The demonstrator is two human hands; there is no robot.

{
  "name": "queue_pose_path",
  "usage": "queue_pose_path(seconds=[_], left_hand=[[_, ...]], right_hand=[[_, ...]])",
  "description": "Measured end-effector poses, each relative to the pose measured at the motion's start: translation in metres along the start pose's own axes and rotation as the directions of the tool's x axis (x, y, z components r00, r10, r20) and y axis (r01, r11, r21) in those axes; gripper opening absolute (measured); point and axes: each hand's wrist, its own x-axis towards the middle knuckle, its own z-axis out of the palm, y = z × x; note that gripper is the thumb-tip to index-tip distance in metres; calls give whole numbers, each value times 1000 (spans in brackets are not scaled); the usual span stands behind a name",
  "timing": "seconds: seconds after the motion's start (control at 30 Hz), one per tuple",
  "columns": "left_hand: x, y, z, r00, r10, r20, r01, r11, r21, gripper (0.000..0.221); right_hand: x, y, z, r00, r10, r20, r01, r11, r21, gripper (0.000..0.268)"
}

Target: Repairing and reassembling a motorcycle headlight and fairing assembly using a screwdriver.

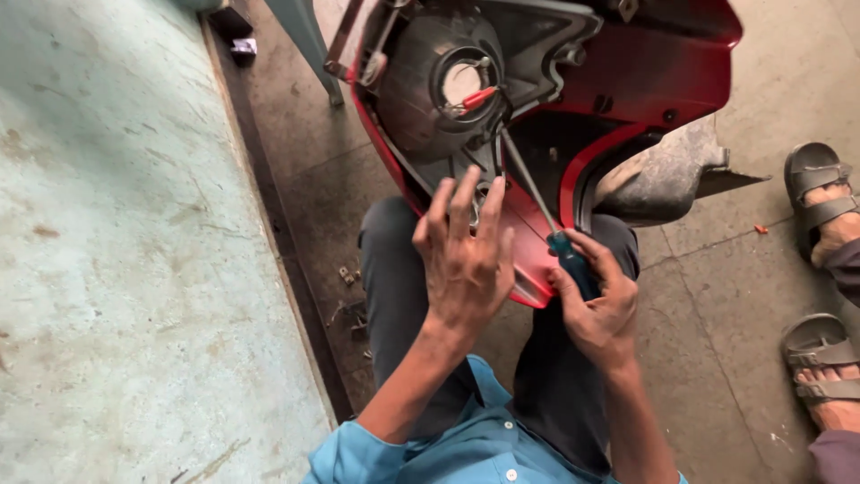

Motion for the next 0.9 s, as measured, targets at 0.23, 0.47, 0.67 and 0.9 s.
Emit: queue_pose_path(seconds=[0.23,0.47,0.67,0.9], left_hand=[[3,-47,26,996,-89,-2,87,977,-193,40],[-2,-38,32,994,-96,-56,90,991,-94,29],[-1,-23,12,993,-112,24,114,987,-113,36],[-12,-32,25,984,-179,26,180,973,-147,36]], right_hand=[[-19,-13,8,988,-149,36,152,983,-106,42],[-40,-34,-8,1000,-10,-19,6,984,-176,39],[-53,-26,-22,994,103,20,-95,964,-247,39],[-64,-31,-32,994,101,35,-83,932,-354,39]])
